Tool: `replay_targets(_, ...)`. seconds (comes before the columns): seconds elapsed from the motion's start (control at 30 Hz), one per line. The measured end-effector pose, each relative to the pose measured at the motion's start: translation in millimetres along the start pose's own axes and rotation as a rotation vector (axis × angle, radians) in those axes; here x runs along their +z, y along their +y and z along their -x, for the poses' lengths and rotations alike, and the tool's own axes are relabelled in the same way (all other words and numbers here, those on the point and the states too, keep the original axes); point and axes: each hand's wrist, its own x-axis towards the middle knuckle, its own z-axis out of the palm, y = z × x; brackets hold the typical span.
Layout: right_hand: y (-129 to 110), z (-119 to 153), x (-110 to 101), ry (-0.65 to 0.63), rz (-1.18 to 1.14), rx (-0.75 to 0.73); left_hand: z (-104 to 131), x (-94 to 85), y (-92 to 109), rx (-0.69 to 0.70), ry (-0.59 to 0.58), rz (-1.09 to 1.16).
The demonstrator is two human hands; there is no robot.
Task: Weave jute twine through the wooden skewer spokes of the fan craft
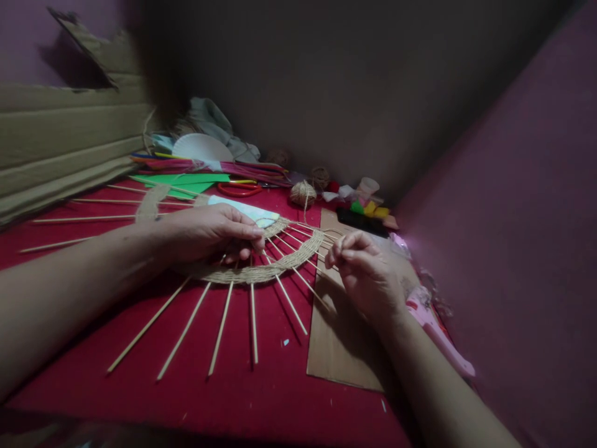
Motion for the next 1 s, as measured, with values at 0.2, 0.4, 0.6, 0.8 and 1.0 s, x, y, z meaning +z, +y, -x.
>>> replay_targets(0.2, -4.2, 2.9, 2.2, -0.034, -0.06, 0.021, 0.0, 0.4, 0.7, -0.008, 0.015, -0.006)
replay_targets(0.4, -2.6, 3.0, 2.5, -0.027, -0.054, 0.038, 0.5, 2.2, 2.4, -0.008, 0.029, -0.007)
replay_targets(0.6, -1.8, 1.6, 1.9, -0.052, 0.006, 0.023, 0.1, 2.1, 1.7, -0.009, 0.032, -0.019)
replay_targets(0.8, -1.7, 1.6, -0.7, -0.034, -0.037, -0.003, 0.4, 2.9, 1.4, -0.015, 0.031, 0.007)
replay_targets(1.0, -1.6, 2.8, -0.5, -0.061, -0.075, 0.031, -0.5, 1.7, 0.7, -0.014, 0.025, 0.005)
